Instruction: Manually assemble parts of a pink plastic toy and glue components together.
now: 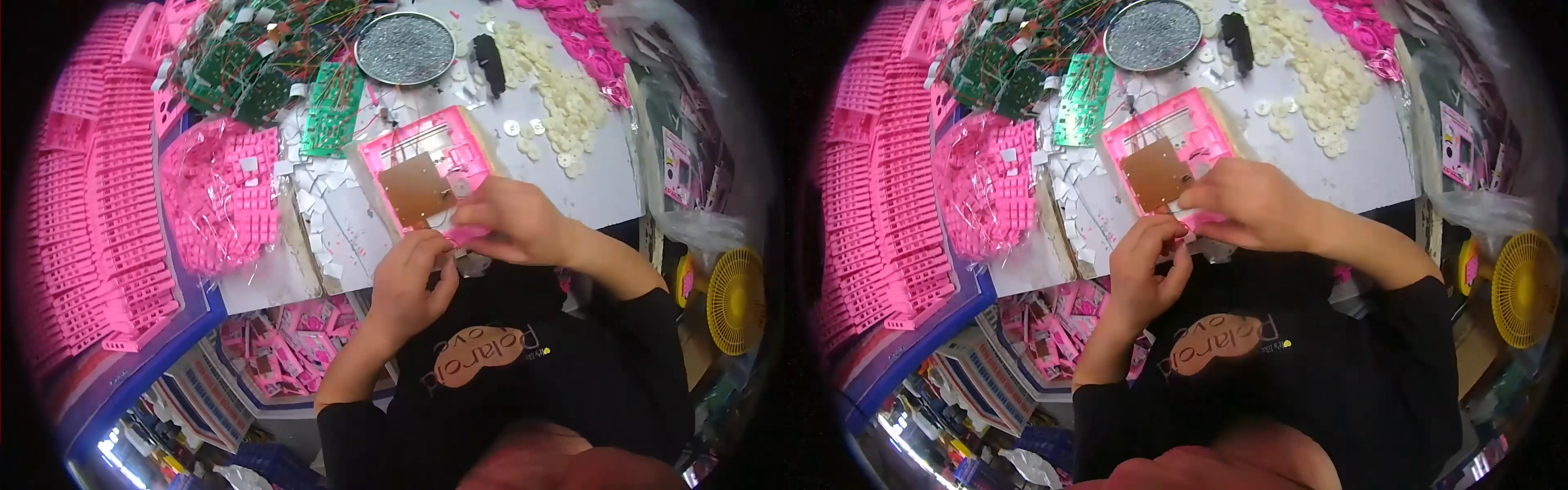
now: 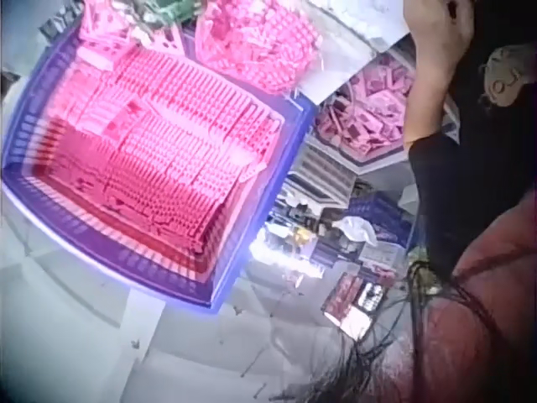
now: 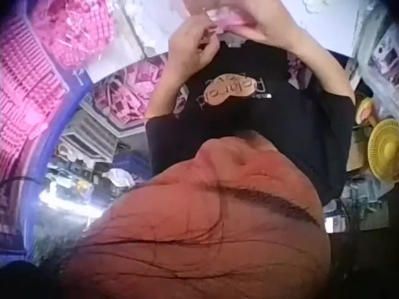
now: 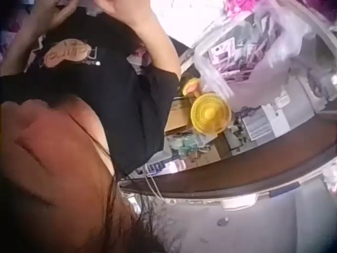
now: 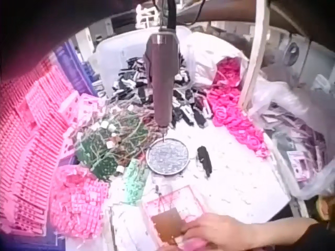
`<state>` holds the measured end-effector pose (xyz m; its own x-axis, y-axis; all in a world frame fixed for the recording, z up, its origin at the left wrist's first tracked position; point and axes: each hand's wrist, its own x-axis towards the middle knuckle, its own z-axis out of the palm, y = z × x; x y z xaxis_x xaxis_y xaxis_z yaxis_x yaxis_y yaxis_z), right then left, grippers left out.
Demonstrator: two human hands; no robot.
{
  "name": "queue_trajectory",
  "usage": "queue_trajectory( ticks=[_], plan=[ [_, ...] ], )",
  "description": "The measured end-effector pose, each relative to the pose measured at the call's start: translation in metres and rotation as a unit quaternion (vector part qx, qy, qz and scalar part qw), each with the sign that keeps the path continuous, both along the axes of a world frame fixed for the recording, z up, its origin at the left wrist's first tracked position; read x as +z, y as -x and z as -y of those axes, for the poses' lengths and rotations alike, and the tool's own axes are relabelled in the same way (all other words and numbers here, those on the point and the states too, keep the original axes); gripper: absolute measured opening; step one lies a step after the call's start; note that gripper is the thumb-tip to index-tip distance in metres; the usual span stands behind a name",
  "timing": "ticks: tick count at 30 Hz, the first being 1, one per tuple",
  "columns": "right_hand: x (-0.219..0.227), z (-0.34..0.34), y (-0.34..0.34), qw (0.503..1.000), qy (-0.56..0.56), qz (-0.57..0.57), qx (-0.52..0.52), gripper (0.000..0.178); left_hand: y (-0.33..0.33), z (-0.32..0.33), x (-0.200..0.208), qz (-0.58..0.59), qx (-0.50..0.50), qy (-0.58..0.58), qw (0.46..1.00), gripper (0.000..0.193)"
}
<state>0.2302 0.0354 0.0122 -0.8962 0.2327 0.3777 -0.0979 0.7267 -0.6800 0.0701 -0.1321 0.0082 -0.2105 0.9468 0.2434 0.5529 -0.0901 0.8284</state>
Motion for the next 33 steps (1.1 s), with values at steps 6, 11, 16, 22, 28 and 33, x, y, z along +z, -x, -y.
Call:
queue_trajectory(
  ticks=[6,11,16,22,28,33],
  plan=[
    [-0.008,0.003,-0.011,0.999,0.025,-0.020,0.029,0.036,-0.003,-0.005,0.001,-0.003,-0.005,0.028,1.000,0.031],
    [0.001,-0.001,-0.019,0.973,0.196,0.071,-0.099,0.019,0.015,0.005,0.005,-0.207,-0.017,0.032,0.978,0.037],
    [0.010,-0.009,-0.012,0.882,0.440,0.122,-0.120,0.019,0.021,0.024,-0.010,-0.342,-0.003,0.052,0.938,0.042],
    [0.007,-0.007,-0.010,0.908,0.390,0.104,-0.118,0.019,0.032,0.022,-0.016,-0.331,-0.030,0.030,0.943,0.042],
    [0.016,0.003,-0.010,0.901,0.385,0.157,-0.124,0.019,0.009,-0.007,0.011,-0.225,0.038,0.021,0.973,0.036],
    [0.017,0.005,-0.011,0.951,0.246,0.105,-0.152,0.015,0.003,-0.039,-0.007,-0.176,-0.011,-0.048,0.983,0.015]
  ],
)
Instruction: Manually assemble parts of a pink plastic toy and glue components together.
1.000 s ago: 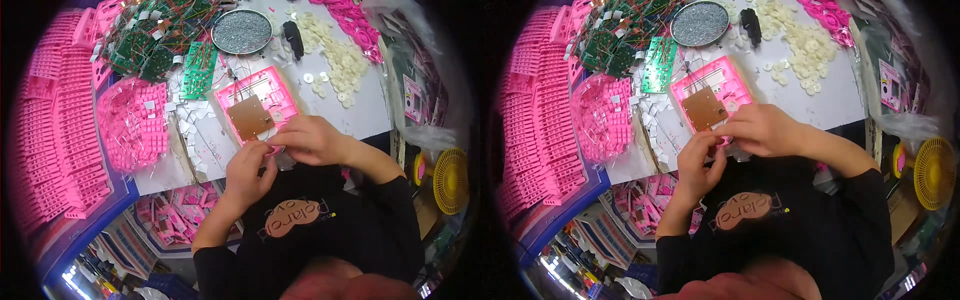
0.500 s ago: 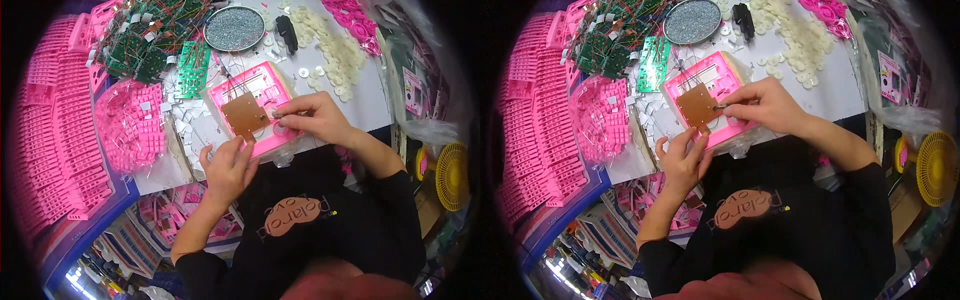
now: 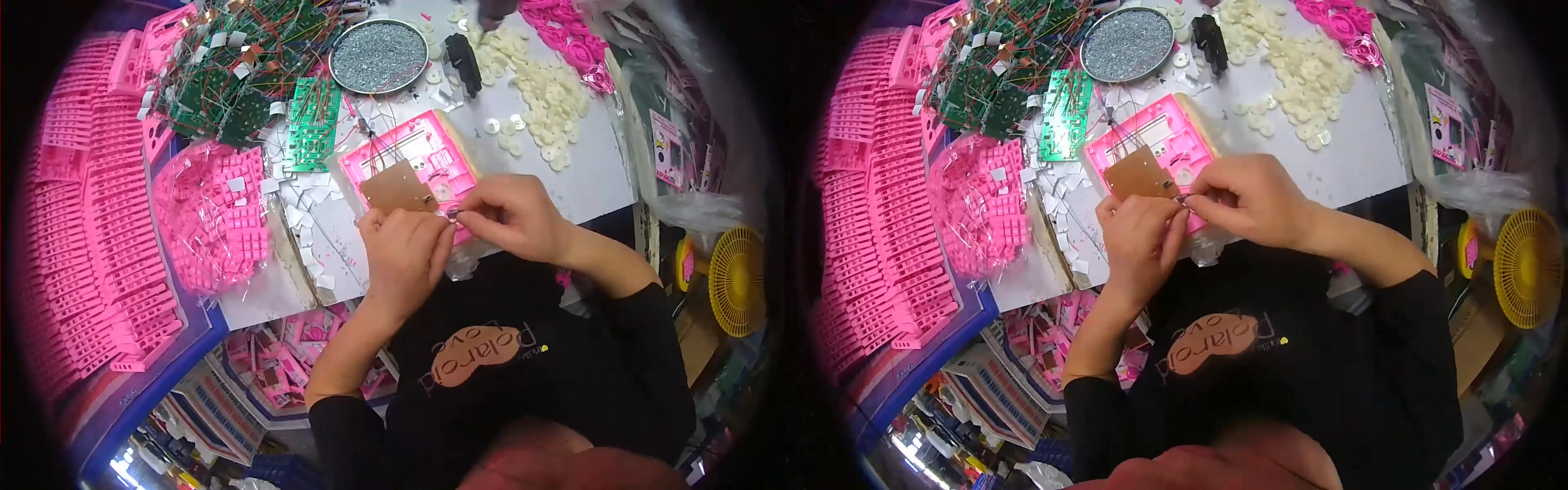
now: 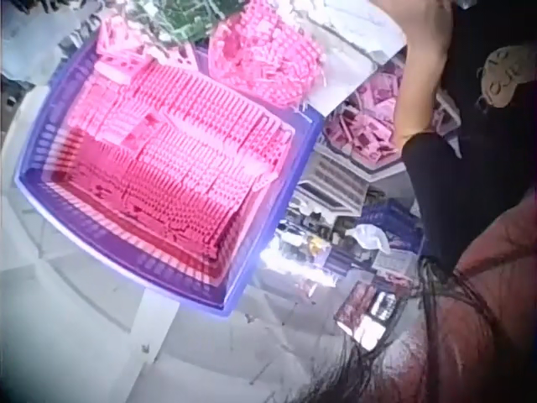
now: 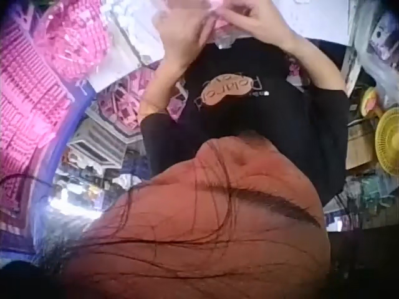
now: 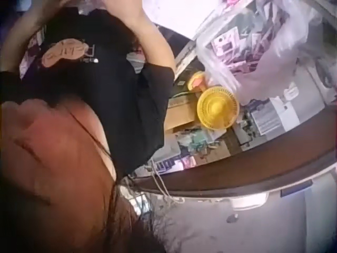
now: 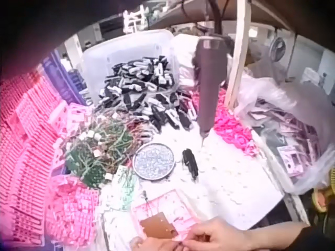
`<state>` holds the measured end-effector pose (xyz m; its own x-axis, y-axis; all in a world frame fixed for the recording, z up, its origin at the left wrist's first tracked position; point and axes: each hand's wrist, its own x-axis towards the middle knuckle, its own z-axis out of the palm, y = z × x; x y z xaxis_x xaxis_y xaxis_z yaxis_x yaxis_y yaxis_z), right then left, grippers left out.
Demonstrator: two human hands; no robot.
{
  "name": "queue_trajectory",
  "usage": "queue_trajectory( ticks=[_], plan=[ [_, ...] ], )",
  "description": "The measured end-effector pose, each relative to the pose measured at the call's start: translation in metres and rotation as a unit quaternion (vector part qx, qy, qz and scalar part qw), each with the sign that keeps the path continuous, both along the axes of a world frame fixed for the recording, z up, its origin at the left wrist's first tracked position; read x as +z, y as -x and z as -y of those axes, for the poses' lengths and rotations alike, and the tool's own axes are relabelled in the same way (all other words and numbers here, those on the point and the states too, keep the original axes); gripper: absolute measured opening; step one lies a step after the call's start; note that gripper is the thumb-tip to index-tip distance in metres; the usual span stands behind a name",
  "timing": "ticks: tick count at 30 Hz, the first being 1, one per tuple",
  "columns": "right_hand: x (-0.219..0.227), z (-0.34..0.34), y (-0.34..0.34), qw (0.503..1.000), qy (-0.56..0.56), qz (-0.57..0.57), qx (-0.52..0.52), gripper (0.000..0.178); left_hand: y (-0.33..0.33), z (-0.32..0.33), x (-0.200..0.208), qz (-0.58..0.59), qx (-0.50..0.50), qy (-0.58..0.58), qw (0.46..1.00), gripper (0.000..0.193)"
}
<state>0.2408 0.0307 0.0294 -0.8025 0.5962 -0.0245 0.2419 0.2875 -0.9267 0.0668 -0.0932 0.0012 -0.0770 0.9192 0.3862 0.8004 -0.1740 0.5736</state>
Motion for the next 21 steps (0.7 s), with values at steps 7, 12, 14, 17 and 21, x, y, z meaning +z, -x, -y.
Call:
queue_trajectory(
  ticks=[7,12,14,17,21],
  plan=[
    [-0.002,-0.011,-0.003,0.998,-0.037,0.041,0.036,0.013,-0.001,-0.008,-0.001,0.032,-0.038,0.034,0.998,0.008],
    [-0.001,-0.018,0.003,0.982,-0.143,-0.090,0.084,0.020,0.004,-0.007,0.000,0.038,-0.059,0.068,0.995,0.009],
    [-0.011,-0.025,0.002,0.943,-0.272,-0.141,0.133,0.024,0.009,-0.009,0.006,0.032,-0.091,0.108,0.989,0.014],
    [-0.002,-0.026,0.002,0.957,-0.237,-0.088,0.143,0.019,0.003,-0.007,0.002,0.039,-0.044,0.030,0.998,0.021],
    [-0.001,-0.026,-0.016,0.957,-0.235,0.016,0.170,0.013,-0.015,0.010,0.011,0.017,0.016,0.012,1.000,0.031]
  ],
)
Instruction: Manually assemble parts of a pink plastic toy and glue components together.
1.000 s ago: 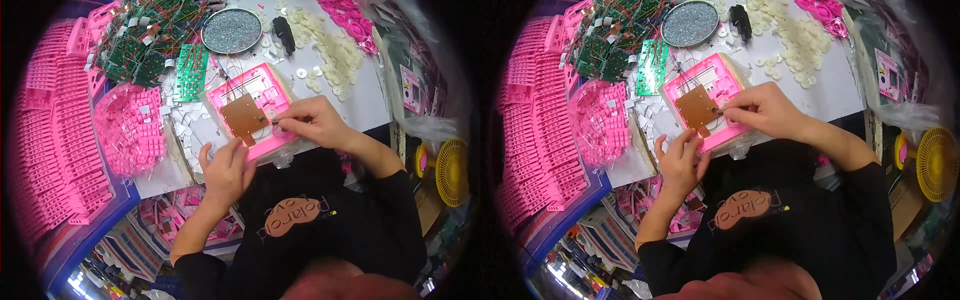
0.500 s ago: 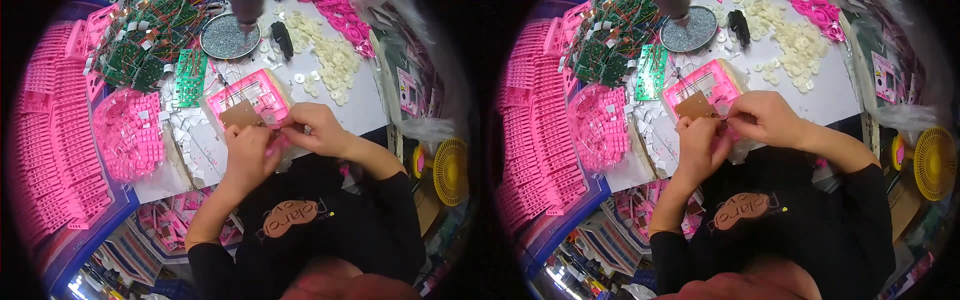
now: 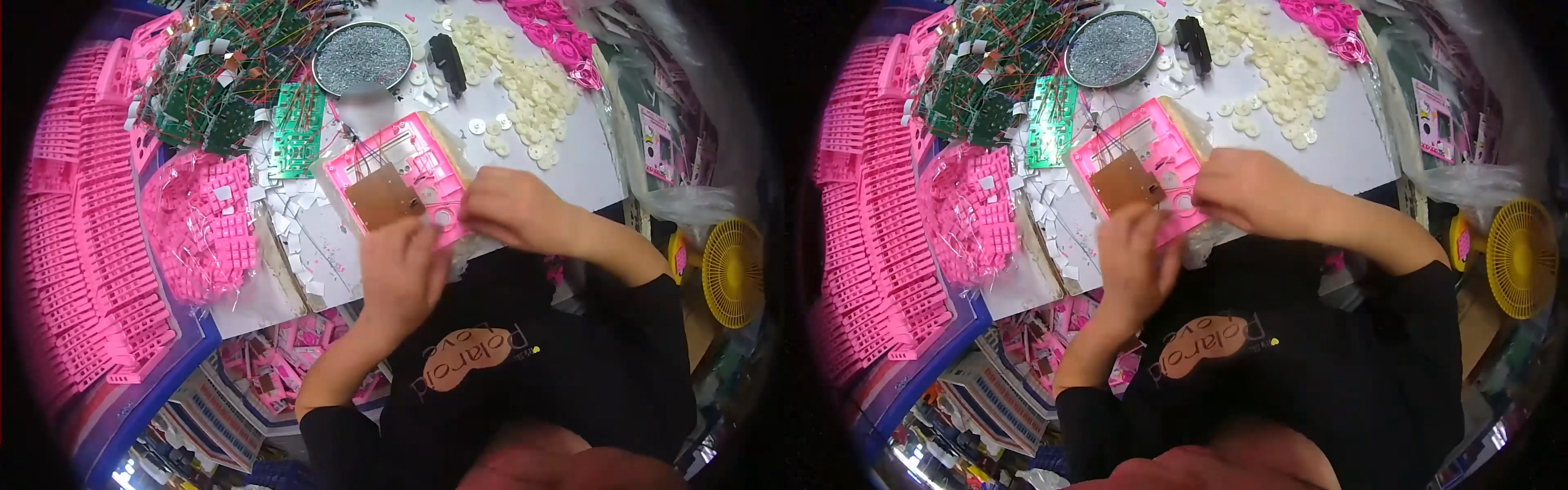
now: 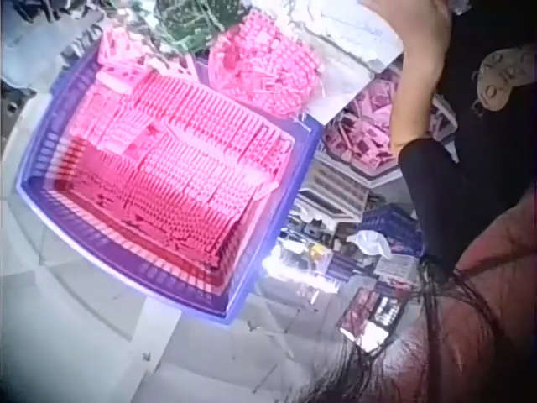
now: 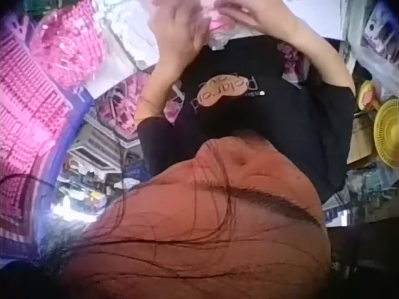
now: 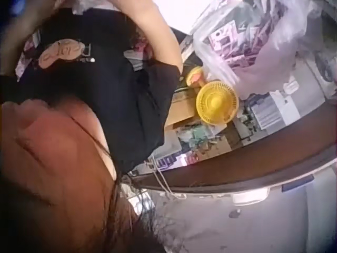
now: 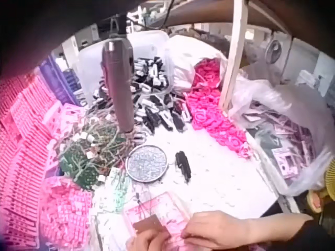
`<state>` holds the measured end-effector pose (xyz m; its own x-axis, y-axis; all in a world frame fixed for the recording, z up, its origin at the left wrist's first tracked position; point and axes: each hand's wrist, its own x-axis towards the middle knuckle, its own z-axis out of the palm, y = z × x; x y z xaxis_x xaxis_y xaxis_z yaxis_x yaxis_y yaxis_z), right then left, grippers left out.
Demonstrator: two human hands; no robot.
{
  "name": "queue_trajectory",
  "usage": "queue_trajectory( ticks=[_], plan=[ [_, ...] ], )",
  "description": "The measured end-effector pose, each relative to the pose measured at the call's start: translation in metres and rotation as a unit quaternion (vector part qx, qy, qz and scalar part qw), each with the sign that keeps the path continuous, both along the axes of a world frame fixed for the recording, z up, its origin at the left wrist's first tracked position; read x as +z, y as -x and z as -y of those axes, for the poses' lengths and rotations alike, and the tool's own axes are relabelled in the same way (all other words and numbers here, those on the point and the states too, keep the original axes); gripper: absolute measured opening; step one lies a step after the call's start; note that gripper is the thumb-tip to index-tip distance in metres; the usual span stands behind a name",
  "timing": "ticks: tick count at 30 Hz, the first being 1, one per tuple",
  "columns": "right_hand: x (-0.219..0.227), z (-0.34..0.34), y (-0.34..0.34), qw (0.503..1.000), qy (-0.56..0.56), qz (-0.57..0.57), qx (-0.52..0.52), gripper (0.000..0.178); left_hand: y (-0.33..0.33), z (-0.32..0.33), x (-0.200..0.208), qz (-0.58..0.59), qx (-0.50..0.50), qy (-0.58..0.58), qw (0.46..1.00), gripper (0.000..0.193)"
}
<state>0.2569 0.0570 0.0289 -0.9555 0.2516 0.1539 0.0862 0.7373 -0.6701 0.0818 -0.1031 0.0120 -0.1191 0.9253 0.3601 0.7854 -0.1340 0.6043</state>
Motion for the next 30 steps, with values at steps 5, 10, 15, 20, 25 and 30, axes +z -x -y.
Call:
queue_trajectory(
  ticks=[5,10,15,20,25,30],
  plan=[
    [-0.004,0.017,-0.003,0.995,-0.070,0.050,0.050,0.013,-0.007,0.011,-0.026,0.010,-0.065,0.022,0.998,0.029],
    [-0.016,0.008,0.004,0.995,-0.080,0.043,0.044,0.013,-0.003,0.010,-0.028,0.011,-0.064,0.033,0.997,0.025],
    [-0.015,0.007,0.001,0.980,-0.149,0.058,0.117,0.013,-0.002,0.007,-0.029,0.002,-0.063,0.032,0.997,0.024],
    [-0.022,0.002,-0.008,0.998,-0.061,-0.016,0.018,0.019,-0.001,0.006,-0.029,-0.033,-0.097,0.031,0.994,0.041],
    [-0.050,0.023,-0.028,0.981,-0.181,-0.072,-0.010,0.024,0.002,0.009,-0.033,-0.057,-0.134,0.027,0.989,0.050],
    [-0.032,0.038,-0.049,0.967,-0.203,0.156,0.012,0.038,-0.001,0.005,-0.031,-0.083,-0.171,0.014,0.982,0.049]
  ],
)
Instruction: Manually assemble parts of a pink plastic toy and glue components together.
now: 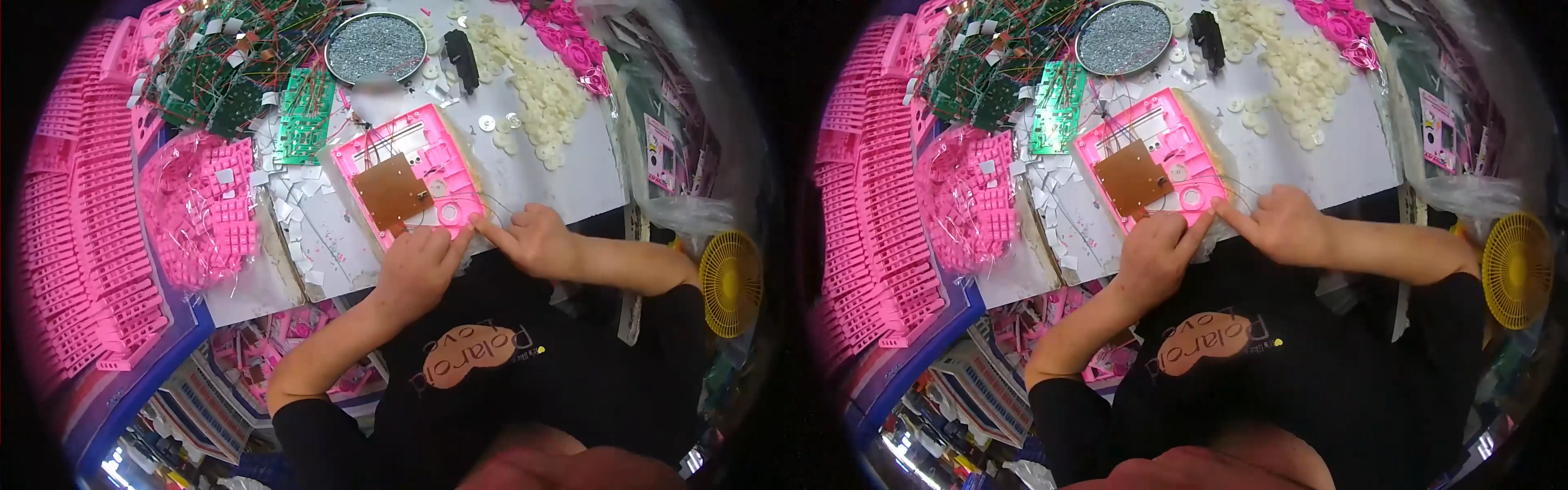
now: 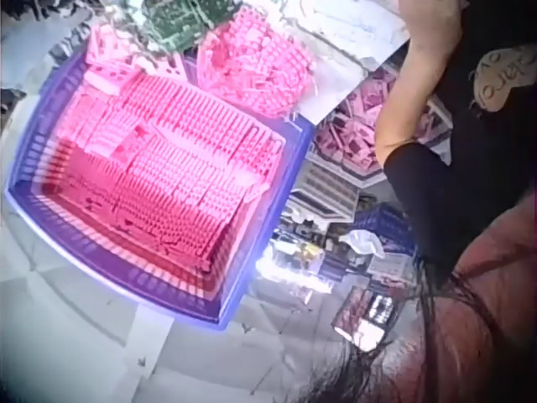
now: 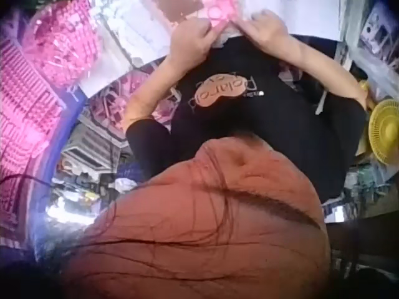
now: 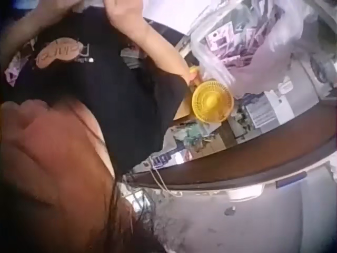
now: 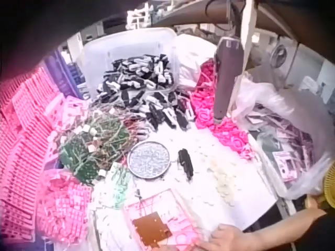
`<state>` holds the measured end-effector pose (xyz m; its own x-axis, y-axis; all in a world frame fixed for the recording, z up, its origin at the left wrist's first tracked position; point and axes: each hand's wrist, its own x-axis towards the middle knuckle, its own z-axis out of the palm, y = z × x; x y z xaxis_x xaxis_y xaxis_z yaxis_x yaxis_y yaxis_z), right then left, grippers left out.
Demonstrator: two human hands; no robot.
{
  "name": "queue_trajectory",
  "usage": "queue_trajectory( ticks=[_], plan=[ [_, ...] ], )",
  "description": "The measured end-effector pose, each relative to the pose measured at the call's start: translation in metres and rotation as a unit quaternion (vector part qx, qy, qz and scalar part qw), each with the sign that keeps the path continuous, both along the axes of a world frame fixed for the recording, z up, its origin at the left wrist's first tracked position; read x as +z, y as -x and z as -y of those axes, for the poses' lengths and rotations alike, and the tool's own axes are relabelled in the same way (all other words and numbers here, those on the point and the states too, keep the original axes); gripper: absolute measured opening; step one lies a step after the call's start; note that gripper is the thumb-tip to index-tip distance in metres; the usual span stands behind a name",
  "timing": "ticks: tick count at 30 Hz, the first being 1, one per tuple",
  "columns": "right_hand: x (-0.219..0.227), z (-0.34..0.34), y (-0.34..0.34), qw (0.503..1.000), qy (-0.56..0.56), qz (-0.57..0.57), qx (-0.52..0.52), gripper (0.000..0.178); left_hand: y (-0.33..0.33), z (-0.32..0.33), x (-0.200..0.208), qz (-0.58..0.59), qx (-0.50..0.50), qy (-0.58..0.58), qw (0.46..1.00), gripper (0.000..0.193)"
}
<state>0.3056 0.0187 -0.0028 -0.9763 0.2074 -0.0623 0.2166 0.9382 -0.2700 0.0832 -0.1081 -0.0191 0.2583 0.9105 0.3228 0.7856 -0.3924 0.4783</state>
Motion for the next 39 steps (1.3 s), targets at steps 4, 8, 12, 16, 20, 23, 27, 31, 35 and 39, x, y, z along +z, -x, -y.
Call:
queue_trajectory(
  ticks=[4,8,12,16,20,23,27,31,35,39],
  plan=[
    [0.049,-0.060,0.068,0.974,0.220,0.040,0.023,0.025,0.007,0.012,-0.004,-0.013,0.017,0.013,1.000,0.050],
    [0.021,-0.072,0.134,0.978,0.079,-0.134,-0.139,0.024,0.011,-0.003,0.003,0.062,-0.011,0.047,0.997,0.046],
    [0.014,-0.067,0.168,0.981,-0.004,-0.038,-0.189,0.025,0.046,-0.024,0.017,0.184,0.172,0.048,0.967,0.031],
    [0.003,-0.060,0.170,0.971,0.035,-0.065,-0.229,0.025,0.083,-0.075,0.003,0.064,0.349,-0.048,0.934,0.015],
    [0.001,-0.054,0.159,0.928,0.187,-0.164,-0.276,0.022,0.088,-0.074,-0.008,0.086,0.352,-0.033,0.931,0.013],
    [-0.004,-0.059,0.155,0.917,0.214,-0.204,-0.268,0.017,0.088,-0.068,-0.008,0.141,0.347,-0.080,0.924,0.016],
    [0.001,-0.052,0.153,0.891,0.307,-0.214,-0.259,0.012,0.092,-0.060,-0.012,0.235,0.382,-0.078,0.891,0.015],
    [-0.016,-0.052,0.148,0.952,0.113,-0.281,0.052,0.020,0.078,-0.063,0.003,0.064,0.454,-0.148,0.877,0.021],
    [-0.003,-0.060,0.145,0.951,0.153,-0.221,0.153,0.026,0.085,-0.055,-0.002,0.074,0.342,-0.038,0.936,0.027],
    [0.018,-0.059,0.131,0.954,0.100,-0.210,0.191,0.032,0.086,-0.057,-0.002,0.086,0.258,-0.029,0.962,0.024]
  ],
)
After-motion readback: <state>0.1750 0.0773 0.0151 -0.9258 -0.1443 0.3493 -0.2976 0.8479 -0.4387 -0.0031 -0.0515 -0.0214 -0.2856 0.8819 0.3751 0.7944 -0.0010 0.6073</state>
